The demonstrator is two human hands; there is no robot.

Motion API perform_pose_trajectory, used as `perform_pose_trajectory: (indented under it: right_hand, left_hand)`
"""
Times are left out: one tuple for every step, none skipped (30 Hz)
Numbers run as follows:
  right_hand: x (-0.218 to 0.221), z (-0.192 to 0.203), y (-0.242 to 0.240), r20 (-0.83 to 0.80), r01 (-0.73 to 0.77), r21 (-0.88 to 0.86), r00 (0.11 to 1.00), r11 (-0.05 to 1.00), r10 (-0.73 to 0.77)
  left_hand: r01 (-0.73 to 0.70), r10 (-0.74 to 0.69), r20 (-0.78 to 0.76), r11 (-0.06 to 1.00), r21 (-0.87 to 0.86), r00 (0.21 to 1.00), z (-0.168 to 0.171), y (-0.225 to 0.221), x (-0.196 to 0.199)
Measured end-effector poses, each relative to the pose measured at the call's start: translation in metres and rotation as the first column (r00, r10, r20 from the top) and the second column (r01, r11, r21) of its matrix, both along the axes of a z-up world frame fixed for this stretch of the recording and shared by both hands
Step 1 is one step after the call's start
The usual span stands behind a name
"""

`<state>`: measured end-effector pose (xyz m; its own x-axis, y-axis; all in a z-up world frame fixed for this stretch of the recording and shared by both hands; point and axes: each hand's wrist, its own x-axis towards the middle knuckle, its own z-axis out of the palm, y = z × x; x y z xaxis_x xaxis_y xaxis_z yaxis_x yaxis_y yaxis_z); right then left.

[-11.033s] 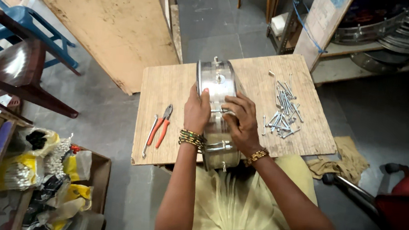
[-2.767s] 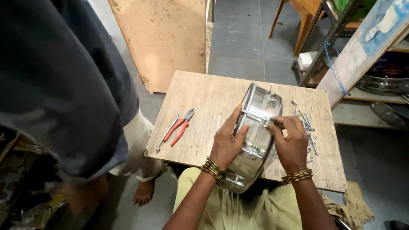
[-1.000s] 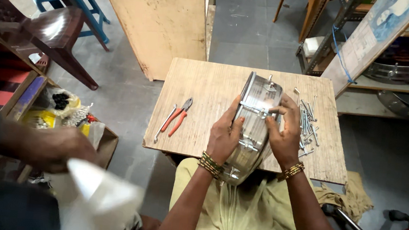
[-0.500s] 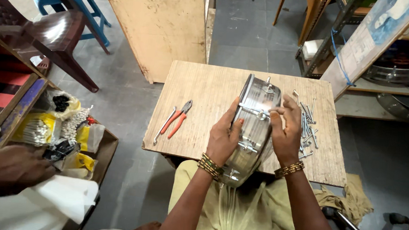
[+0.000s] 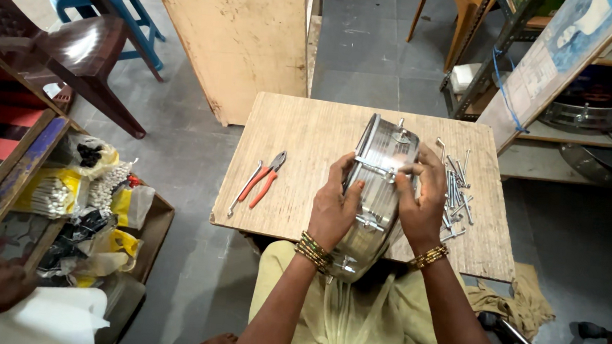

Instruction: The person removes the head from a drum, handles several metal bolts, and fits a metal ring onto the drum shell using a wrench.

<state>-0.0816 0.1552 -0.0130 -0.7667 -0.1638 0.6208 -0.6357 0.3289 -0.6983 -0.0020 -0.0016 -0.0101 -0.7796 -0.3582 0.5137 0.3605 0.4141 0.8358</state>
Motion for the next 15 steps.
perform_pose_trajectory:
  right_hand:
    - [-0.001, -0.001, -0.002, 0.034, 0.027, 0.015, 0.999, 1.0, -0.028]
    - [-0.003, -0.002, -0.001, 0.046, 0.018, 0.002, 0.999, 1.0, -0.018]
    - [-0.005, -0.001, -0.001, 0.057, 0.009, -0.012, 0.998, 1.0, -0.008]
    - [-0.006, 0.001, -0.002, 0.066, 0.0, -0.026, 0.998, 1.0, 0.002]
    - [-0.004, 0.001, -0.002, 0.046, -0.017, -0.047, 0.999, 0.999, 0.019]
    - [0.0, 0.002, -0.001, 0.026, -0.036, -0.065, 0.999, 0.997, 0.038]
    - [0.002, 0.002, 0.0, 0.006, -0.055, -0.083, 0.998, 0.995, 0.056]
    - [0.001, 0.002, -0.002, 0.005, -0.06, -0.069, 0.998, 0.996, 0.061]
    - [0.0, 0.001, -0.004, 0.004, -0.065, -0.056, 0.998, 0.996, 0.066]
    - [0.0, -0.001, -0.006, 0.004, -0.068, -0.044, 0.998, 0.997, 0.068]
    - [-0.002, -0.003, -0.008, 0.035, -0.04, -0.029, 0.999, 0.999, 0.041]
    - [-0.007, -0.003, -0.009, 0.063, -0.014, -0.014, 0.998, 1.0, 0.015]
    - [-0.011, -0.003, -0.01, 0.091, 0.012, 0.002, 0.996, 1.0, -0.012]
    - [-0.013, -0.003, -0.01, 0.142, -0.018, -0.058, 0.99, 0.998, 0.026]
    - [-0.015, -0.003, -0.009, 0.191, -0.044, -0.118, 0.979, 0.992, 0.067]
  left_hand:
    - [-0.008, 0.008, 0.034, 1.0, 0.001, 0.999, 0.0, 0.0, 0.001]
    - [-0.017, 0.017, 0.067, 1.0, 0.001, 0.998, 0.001, -0.001, 0.001]
    - [-0.026, 0.026, 0.101, 1.0, 0.001, 0.995, 0.002, -0.001, 0.002]
    - [-0.03, 0.029, 0.102, 1.0, 0.004, 0.994, 0.004, -0.001, 0.002]
    - [-0.033, 0.032, 0.103, 0.999, 0.007, 0.994, 0.005, -0.002, 0.004]
    - [-0.038, 0.036, 0.103, 0.999, 0.012, 0.994, 0.006, -0.002, 0.005]
    - [-0.033, 0.031, 0.089, 0.999, 0.023, 0.996, 0.006, -0.002, 0.006]
    - [-0.028, 0.026, 0.076, 0.999, 0.034, 0.997, 0.007, -0.002, 0.008]
    - [-0.024, 0.021, 0.064, 0.999, 0.045, 0.998, 0.007, -0.002, 0.009]
    - [-0.03, 0.025, 0.101, 0.998, 0.05, 0.995, 0.007, -0.002, 0.01]
    - [-0.037, 0.029, 0.138, 0.998, 0.054, 0.99, 0.007, -0.002, 0.011]
    - [-0.043, 0.033, 0.173, 0.997, 0.058, 0.984, 0.008, -0.002, 0.012]
    - [-0.046, 0.035, 0.175, 0.997, 0.062, 0.984, 0.008, -0.002, 0.013]
    - [-0.049, 0.036, 0.178, 0.997, 0.066, 0.983, 0.008, -0.002, 0.014]
    - [-0.051, 0.038, 0.181, 0.996, 0.069, 0.983, 0.008, -0.002, 0.015]
